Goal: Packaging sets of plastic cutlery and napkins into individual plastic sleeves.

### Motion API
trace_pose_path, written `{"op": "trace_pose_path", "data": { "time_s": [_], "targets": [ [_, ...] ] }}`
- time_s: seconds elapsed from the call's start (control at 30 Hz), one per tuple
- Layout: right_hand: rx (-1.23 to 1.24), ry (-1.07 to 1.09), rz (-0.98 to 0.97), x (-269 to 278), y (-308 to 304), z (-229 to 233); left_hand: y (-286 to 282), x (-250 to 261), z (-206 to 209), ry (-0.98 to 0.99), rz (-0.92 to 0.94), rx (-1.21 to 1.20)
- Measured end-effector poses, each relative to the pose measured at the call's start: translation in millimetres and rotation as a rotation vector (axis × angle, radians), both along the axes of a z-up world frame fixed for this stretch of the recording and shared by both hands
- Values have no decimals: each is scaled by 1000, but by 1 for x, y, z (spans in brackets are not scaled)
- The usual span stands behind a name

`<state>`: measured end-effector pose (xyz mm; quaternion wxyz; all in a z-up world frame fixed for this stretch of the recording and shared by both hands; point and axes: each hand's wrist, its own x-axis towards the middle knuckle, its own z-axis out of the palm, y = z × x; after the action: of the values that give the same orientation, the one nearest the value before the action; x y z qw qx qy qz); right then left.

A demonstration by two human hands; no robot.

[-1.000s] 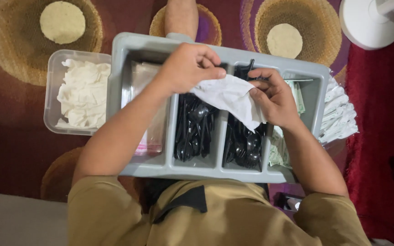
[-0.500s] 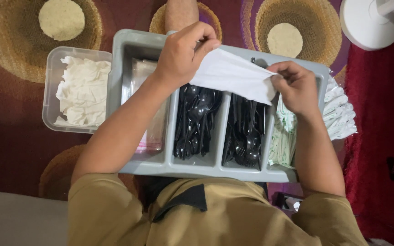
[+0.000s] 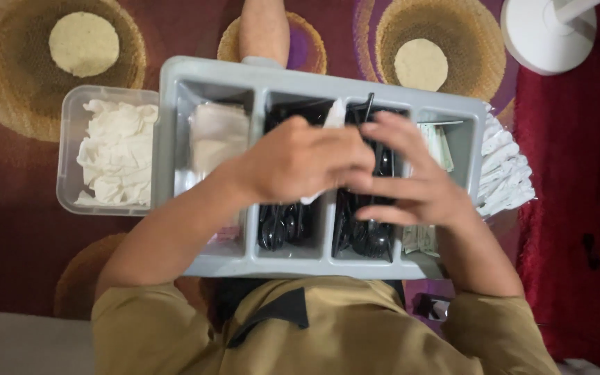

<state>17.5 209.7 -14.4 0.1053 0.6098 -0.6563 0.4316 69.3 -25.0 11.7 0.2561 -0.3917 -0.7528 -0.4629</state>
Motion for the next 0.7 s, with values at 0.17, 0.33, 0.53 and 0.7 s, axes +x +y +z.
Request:
{"op": "trace_pose_path", "data": {
  "time_s": [0.17, 0.33, 0.53, 0.7],
  "targets": [
    [-24, 23, 67, 3, -24, 2, -3, 9, 29, 74, -24, -120],
    [-94, -101, 252, 17, -30, 21, -7, 0, 40, 210, -134, -228],
    [289, -592, 218, 27, -21, 50, -11, -24, 30, 212, -9, -248],
    [574, -761, 172, 7, -11, 20, -11, -56, -17, -59, -95, -148]
  ]
}}
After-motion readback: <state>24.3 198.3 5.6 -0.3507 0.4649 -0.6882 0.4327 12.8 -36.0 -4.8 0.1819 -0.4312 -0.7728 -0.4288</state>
